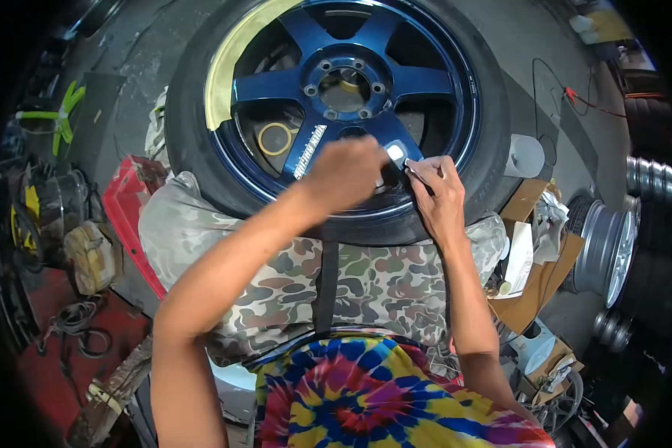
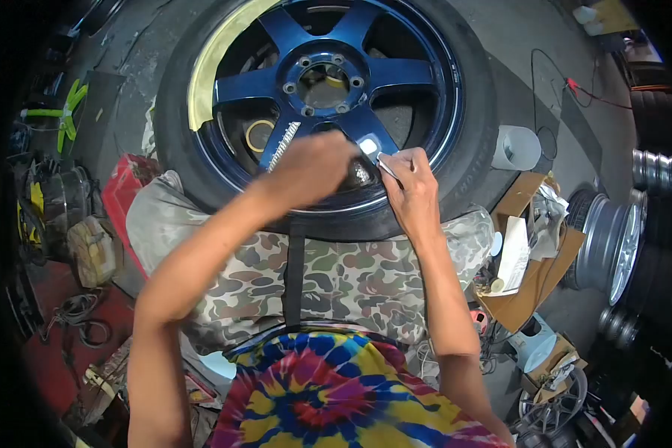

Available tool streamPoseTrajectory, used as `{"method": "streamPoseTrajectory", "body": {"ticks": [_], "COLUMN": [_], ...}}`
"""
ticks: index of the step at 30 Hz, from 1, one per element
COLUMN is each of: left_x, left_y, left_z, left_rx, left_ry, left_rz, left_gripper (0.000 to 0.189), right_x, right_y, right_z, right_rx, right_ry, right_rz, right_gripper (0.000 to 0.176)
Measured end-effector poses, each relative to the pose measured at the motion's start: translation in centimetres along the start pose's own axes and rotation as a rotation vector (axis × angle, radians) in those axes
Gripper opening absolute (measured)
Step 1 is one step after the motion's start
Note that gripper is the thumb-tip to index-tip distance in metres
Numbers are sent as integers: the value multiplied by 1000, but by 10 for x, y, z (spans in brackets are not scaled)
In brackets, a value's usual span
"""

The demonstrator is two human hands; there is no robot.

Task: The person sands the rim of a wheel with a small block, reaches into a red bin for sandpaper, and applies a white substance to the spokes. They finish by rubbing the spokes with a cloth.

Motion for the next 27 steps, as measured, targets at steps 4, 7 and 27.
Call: {"method": "streamPoseTrajectory", "body": {"ticks": [4, 7, 27], "left_x": [-79, -92, -53], "left_y": [-13, -36, -2], "left_z": [-103, -160, -212], "left_rx": [-236, -340, -592], "left_ry": [251, 439, 405], "left_rz": [397, 456, 143], "left_gripper": [20, 26, 56], "right_x": [12, 19, 21], "right_y": [11, 11, 3], "right_z": [-1, -2, 2], "right_rx": [-36, -99, -73], "right_ry": [-66, -134, -158], "right_rz": [-97, -142, -240], "right_gripper": [36, 41, 47]}}
Point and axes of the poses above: each hand's wrist, its own y-axis towards the middle knuckle, its own x-axis out of the palm, z = x × y, the point moved 7 cm from there along y, towards the middle knuckle, and after that the axes turned 7 degrees about x, right-handed, at the moved point
